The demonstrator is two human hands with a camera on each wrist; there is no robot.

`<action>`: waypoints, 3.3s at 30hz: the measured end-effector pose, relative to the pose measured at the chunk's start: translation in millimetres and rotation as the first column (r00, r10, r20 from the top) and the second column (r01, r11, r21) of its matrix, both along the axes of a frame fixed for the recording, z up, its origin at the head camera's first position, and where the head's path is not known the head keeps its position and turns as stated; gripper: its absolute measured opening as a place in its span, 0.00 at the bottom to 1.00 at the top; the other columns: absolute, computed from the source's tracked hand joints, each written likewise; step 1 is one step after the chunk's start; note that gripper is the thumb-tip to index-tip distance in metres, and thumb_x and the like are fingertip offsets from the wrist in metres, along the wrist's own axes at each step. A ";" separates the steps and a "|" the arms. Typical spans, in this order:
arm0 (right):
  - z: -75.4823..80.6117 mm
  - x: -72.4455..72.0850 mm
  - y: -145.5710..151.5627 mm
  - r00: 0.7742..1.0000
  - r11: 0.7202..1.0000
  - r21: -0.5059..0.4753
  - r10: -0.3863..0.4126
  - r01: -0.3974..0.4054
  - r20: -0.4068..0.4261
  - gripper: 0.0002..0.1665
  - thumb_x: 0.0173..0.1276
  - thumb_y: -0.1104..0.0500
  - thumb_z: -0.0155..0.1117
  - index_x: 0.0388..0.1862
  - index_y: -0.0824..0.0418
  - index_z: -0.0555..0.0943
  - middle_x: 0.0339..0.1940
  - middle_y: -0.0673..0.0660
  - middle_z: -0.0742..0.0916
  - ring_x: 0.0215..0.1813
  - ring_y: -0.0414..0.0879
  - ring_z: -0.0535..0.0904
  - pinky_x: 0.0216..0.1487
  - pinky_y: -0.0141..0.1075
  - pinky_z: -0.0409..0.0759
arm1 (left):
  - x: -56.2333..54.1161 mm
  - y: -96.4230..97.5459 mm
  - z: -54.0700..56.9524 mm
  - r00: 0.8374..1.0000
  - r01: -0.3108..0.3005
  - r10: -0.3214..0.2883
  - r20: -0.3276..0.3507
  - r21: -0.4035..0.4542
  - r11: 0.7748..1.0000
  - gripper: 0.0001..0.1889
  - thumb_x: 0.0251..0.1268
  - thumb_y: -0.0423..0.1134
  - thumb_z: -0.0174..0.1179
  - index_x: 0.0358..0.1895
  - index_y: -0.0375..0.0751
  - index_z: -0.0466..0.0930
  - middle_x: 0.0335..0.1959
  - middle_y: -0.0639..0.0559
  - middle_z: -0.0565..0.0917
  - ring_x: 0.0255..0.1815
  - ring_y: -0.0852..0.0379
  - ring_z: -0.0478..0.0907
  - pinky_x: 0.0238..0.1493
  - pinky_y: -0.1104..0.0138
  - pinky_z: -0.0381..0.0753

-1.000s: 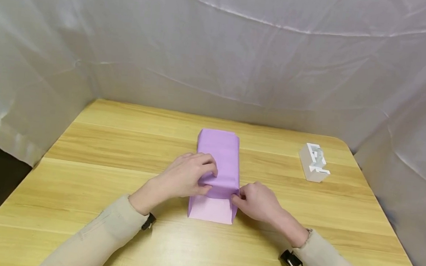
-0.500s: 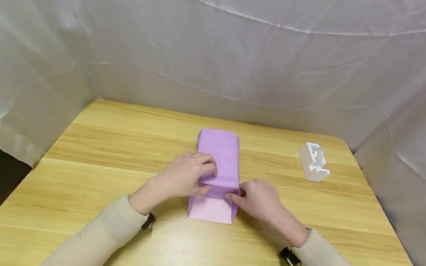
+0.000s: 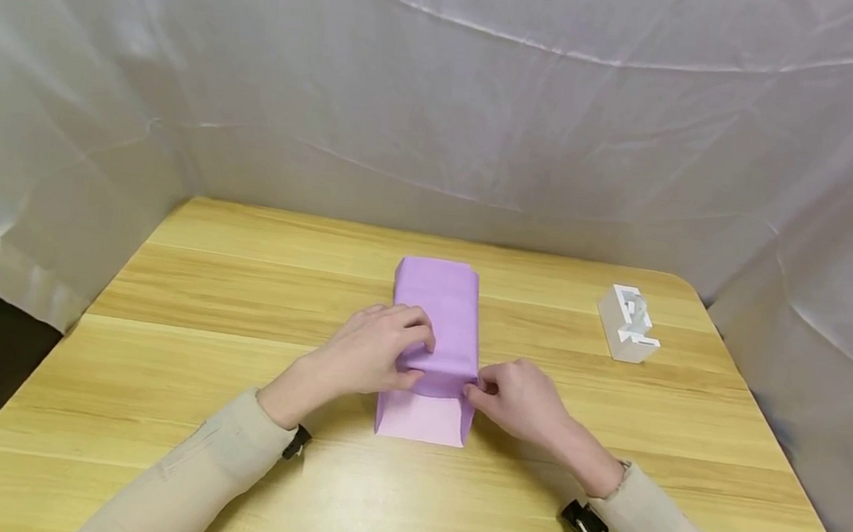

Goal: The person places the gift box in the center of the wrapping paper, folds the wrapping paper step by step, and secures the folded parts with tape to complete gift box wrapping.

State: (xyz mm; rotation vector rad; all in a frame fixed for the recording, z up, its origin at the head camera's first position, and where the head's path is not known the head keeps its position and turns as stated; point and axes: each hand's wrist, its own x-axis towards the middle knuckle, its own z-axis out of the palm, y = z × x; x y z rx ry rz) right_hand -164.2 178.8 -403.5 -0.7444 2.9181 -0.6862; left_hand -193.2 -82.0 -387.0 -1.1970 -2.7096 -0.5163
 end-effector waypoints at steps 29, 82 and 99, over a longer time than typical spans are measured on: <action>-7.1 -34.2 25.6 0.974 0.973 -0.076 0.212 -0.217 -0.076 0.77 0.37 0.42 0.92 0.83 0.58 0.59 0.82 0.62 0.63 0.76 0.63 0.67 0.70 0.57 0.73 | -0.2 0.2 2.1 1.000 0.001 -0.002 -0.012 -0.022 1.000 0.17 0.56 0.48 0.78 0.46 0.52 0.84 0.51 0.57 0.82 0.52 0.56 0.80 0.57 0.58 0.81; -19.7 -42.7 -0.2 0.931 0.980 0.074 0.197 -0.183 -0.308 0.67 0.44 0.32 0.85 0.73 0.64 0.65 0.75 0.67 0.67 0.73 0.64 0.68 0.72 0.59 0.71 | 14.8 30.7 -20.2 0.968 -0.191 0.122 -0.219 -0.328 0.925 0.55 0.37 0.80 0.72 0.60 0.40 0.67 0.65 0.42 0.68 0.61 0.45 0.66 0.60 0.54 0.68; -19.4 -37.9 -7.3 0.905 0.978 0.144 0.195 -0.150 -0.379 0.67 0.44 0.34 0.86 0.73 0.68 0.65 0.71 0.69 0.71 0.69 0.66 0.72 0.70 0.58 0.73 | 17.6 36.2 -18.6 0.966 -0.224 0.159 -0.203 -0.360 0.905 0.58 0.36 0.83 0.69 0.61 0.38 0.65 0.65 0.40 0.67 0.61 0.44 0.66 0.62 0.52 0.67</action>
